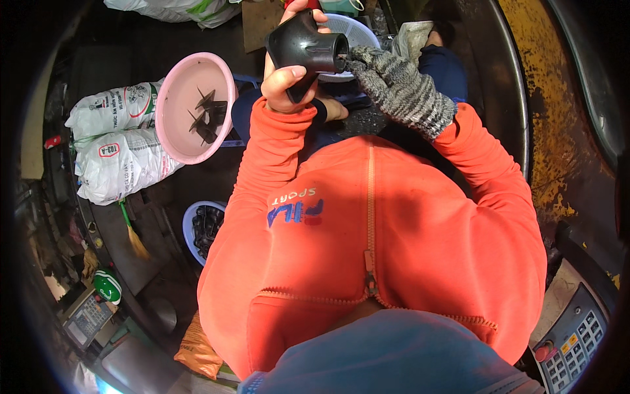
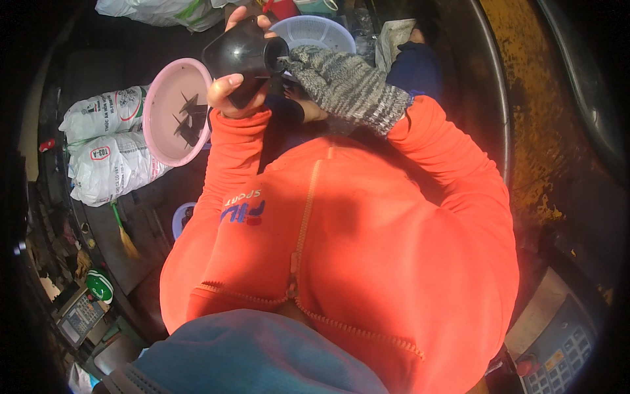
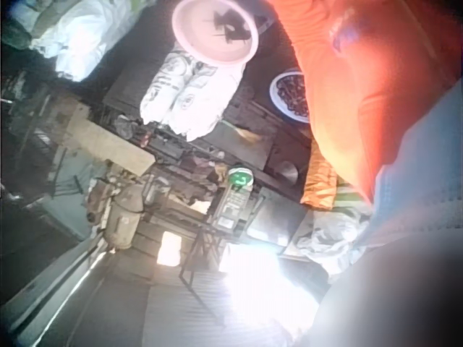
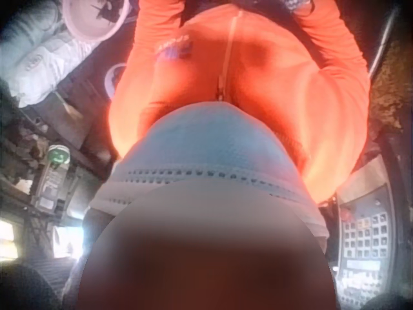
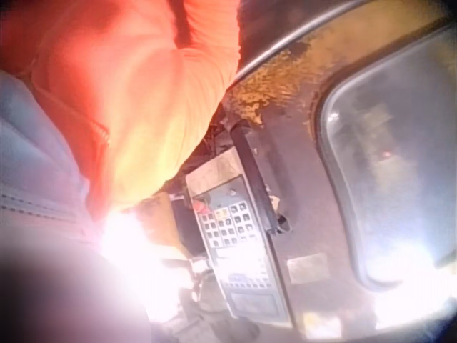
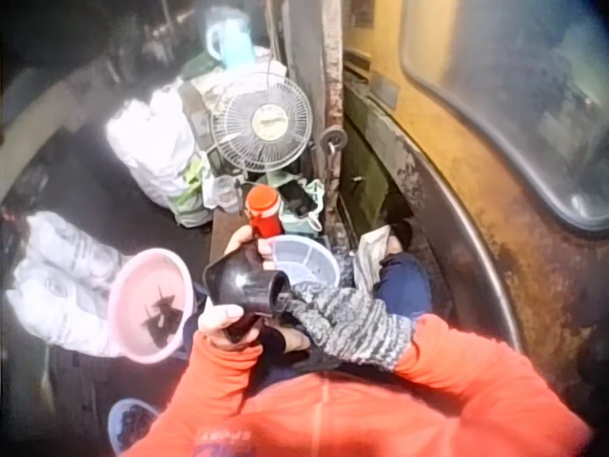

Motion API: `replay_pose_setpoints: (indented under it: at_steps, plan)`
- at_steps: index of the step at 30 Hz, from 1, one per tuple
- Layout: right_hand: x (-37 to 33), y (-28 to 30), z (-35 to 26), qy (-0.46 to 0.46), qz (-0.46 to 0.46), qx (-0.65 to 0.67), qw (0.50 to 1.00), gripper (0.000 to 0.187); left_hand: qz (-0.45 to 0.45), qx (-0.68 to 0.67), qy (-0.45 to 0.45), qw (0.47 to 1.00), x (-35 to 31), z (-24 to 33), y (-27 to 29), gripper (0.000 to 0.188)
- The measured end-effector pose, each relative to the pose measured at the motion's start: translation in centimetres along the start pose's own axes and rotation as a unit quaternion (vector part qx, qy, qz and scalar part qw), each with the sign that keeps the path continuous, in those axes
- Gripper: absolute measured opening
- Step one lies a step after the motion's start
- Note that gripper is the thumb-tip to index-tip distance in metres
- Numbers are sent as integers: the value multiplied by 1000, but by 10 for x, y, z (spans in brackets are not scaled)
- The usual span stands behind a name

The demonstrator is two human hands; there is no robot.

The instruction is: The person sits on the floor and repeatedly wipes small black metal parts with a cloth, then places them into a plastic container. The person also briefly handles a smartphone and a small black object.

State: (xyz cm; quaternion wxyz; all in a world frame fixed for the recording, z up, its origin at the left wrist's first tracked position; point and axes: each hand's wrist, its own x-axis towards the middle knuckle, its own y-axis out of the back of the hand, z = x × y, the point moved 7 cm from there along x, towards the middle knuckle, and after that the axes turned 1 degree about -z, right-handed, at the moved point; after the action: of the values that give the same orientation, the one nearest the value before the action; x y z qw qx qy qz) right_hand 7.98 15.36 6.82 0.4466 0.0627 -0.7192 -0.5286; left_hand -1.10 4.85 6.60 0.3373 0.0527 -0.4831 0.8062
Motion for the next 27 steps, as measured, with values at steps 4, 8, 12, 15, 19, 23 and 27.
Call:
replay_pose_setpoints:
  at_steps: [4, 8, 12, 15, 19, 23, 27]
  plan:
    - [0, 5, -3, 0, 27, 18, 999, 51, -1, 32, -11, 999, 0, -1, -1, 86]
    - [0, -2, 0, -60, -35, 69, 995, 53, -24, 83, -37, 996, 0, 0, 2, 82]
    - [-2, 1, -3, -81, -42, 75, 993, 55, -44, 172, -70, 982, 0, 2, 6, 86]
    - [-2, 10, -7, -62, 26, 74, 995, 40, -52, 275, -101, 955, -1, 6, 5, 87]
    - [-5, 7, -1, -72, -12, 161, 984, 44, -83, 348, -151, 921, -3, 13, -3, 86]
    - [-2, 12, 1, -65, -44, 226, 971, 62, -158, 449, -185, 860, -4, 15, -15, 82]
    - [1, 12, 9, -195, -100, 407, 887, 38, -209, 538, -236, 782, -6, 17, -25, 78]
